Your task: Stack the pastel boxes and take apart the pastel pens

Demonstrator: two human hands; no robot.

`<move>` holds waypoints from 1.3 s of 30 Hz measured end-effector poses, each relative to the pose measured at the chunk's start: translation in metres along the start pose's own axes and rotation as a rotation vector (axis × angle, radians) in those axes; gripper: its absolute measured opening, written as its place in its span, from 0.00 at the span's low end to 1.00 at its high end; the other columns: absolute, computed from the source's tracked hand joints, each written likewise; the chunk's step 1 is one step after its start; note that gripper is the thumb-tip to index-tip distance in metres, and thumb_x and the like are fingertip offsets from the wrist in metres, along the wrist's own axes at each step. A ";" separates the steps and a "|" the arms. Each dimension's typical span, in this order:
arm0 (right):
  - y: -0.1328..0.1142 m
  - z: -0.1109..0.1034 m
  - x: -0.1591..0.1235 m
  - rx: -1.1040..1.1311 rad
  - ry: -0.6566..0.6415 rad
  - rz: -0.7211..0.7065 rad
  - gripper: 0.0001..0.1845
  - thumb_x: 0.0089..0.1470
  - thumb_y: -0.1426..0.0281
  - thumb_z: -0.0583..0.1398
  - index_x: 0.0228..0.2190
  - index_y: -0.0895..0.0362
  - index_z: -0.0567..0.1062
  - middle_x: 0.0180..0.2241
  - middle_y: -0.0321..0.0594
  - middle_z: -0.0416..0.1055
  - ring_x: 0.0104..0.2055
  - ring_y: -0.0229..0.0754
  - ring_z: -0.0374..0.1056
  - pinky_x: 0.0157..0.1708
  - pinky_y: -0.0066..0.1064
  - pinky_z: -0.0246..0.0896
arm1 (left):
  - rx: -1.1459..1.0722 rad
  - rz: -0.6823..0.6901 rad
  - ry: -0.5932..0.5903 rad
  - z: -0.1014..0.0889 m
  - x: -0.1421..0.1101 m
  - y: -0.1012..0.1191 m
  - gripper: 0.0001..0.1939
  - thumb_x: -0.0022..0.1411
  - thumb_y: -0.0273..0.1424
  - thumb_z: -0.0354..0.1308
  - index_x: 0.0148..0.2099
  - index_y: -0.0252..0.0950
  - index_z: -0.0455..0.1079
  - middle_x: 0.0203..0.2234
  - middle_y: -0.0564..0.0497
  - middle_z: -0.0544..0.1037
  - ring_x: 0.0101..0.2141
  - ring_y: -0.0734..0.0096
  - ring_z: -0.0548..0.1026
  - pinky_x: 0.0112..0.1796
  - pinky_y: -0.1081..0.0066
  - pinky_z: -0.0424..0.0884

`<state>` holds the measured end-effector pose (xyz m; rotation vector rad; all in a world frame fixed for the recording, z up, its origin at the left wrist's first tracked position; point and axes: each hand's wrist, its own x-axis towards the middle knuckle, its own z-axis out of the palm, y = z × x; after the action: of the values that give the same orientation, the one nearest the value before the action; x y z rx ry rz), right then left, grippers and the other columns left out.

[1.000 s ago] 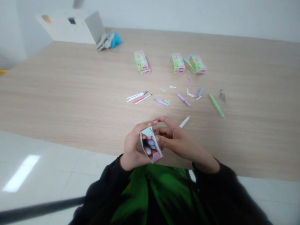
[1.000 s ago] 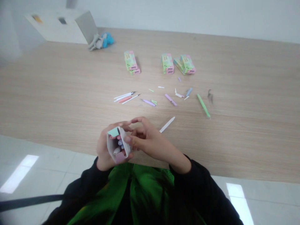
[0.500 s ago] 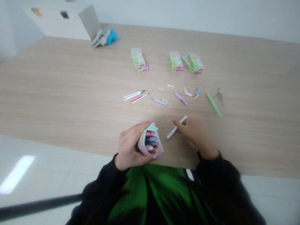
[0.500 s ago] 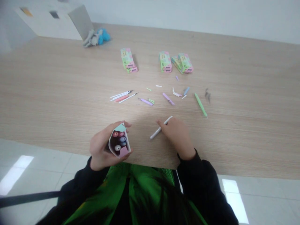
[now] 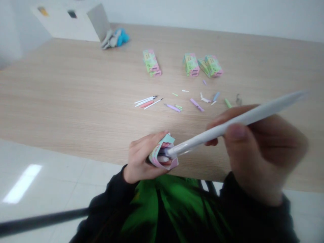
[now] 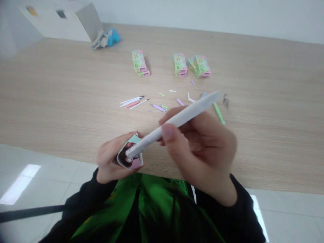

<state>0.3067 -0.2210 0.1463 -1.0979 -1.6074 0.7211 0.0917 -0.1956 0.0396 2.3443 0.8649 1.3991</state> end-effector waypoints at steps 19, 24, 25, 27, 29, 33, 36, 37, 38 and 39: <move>0.013 0.023 0.005 -0.081 -0.396 0.005 0.02 0.58 0.71 0.64 0.32 0.54 0.77 0.31 0.35 0.75 0.34 0.37 0.70 0.36 0.29 0.66 | -0.014 0.015 0.051 0.005 -0.002 -0.003 0.35 0.50 0.39 0.72 0.59 0.35 0.69 0.46 0.42 0.82 0.44 0.58 0.82 0.44 0.64 0.79; 0.020 0.031 0.006 -0.070 -0.459 0.024 0.07 0.56 0.77 0.63 0.27 0.55 0.76 0.30 0.35 0.72 0.34 0.36 0.69 0.36 0.28 0.64 | 0.044 0.023 0.049 0.005 -0.004 -0.004 0.36 0.49 0.40 0.71 0.59 0.33 0.68 0.46 0.41 0.81 0.44 0.57 0.81 0.45 0.65 0.79; 0.020 0.031 0.007 -0.083 -0.462 0.033 0.08 0.55 0.78 0.63 0.27 0.55 0.77 0.30 0.34 0.72 0.33 0.36 0.69 0.35 0.28 0.64 | 0.062 0.023 0.047 0.005 -0.003 -0.003 0.36 0.49 0.40 0.71 0.59 0.34 0.68 0.46 0.42 0.81 0.44 0.57 0.81 0.45 0.64 0.79; 0.020 0.033 0.009 -0.131 -0.467 0.056 0.09 0.54 0.79 0.63 0.25 0.56 0.77 0.28 0.33 0.71 0.31 0.35 0.68 0.32 0.27 0.61 | 0.092 0.028 0.043 0.006 -0.002 -0.003 0.35 0.50 0.39 0.70 0.59 0.35 0.67 0.46 0.42 0.81 0.43 0.58 0.81 0.44 0.64 0.79; 0.019 0.035 0.011 -0.182 -0.469 0.072 0.10 0.54 0.80 0.62 0.23 0.57 0.76 0.27 0.33 0.70 0.30 0.34 0.67 0.30 0.27 0.59 | 0.104 0.030 0.045 0.006 -0.001 -0.003 0.33 0.51 0.37 0.69 0.58 0.35 0.67 0.45 0.42 0.81 0.43 0.58 0.81 0.44 0.64 0.79; 0.019 0.034 0.013 -0.240 -0.497 0.061 0.10 0.53 0.81 0.62 0.24 0.57 0.76 0.28 0.34 0.70 0.31 0.34 0.66 0.30 0.27 0.58 | 0.096 0.015 0.052 0.009 0.002 -0.002 0.31 0.50 0.36 0.68 0.56 0.35 0.68 0.44 0.43 0.81 0.42 0.58 0.81 0.42 0.64 0.79; 0.018 0.025 0.014 -0.167 -0.483 0.003 0.06 0.56 0.77 0.63 0.28 0.56 0.78 0.30 0.35 0.71 0.32 0.34 0.67 0.32 0.26 0.61 | 0.091 -0.046 0.083 0.013 0.003 0.000 0.32 0.50 0.36 0.68 0.56 0.34 0.66 0.43 0.44 0.80 0.40 0.61 0.81 0.40 0.66 0.78; 0.018 0.021 0.013 -0.133 -0.437 -0.005 0.04 0.57 0.74 0.63 0.31 0.55 0.78 0.31 0.35 0.72 0.33 0.35 0.68 0.34 0.27 0.63 | 0.088 -0.071 0.106 0.015 0.003 0.001 0.32 0.50 0.36 0.68 0.56 0.34 0.66 0.42 0.45 0.79 0.39 0.62 0.80 0.39 0.67 0.78; 0.020 0.018 0.012 -0.110 -0.375 0.005 0.03 0.58 0.71 0.63 0.35 0.55 0.78 0.33 0.36 0.73 0.34 0.36 0.69 0.35 0.28 0.64 | 0.082 -0.096 0.135 0.017 0.003 0.001 0.32 0.50 0.36 0.68 0.56 0.35 0.65 0.41 0.46 0.79 0.38 0.63 0.80 0.39 0.67 0.77; 0.022 0.014 0.010 -0.102 -0.315 0.032 0.06 0.60 0.68 0.63 0.39 0.54 0.78 0.35 0.38 0.74 0.36 0.37 0.70 0.37 0.28 0.66 | 0.076 -0.121 0.169 0.018 0.004 0.001 0.31 0.51 0.37 0.69 0.55 0.35 0.65 0.41 0.47 0.78 0.38 0.64 0.79 0.39 0.67 0.77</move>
<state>0.2991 -0.2020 0.1271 -1.1266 -1.9137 0.8746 0.1091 -0.1928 0.0335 2.2094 1.1056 1.5560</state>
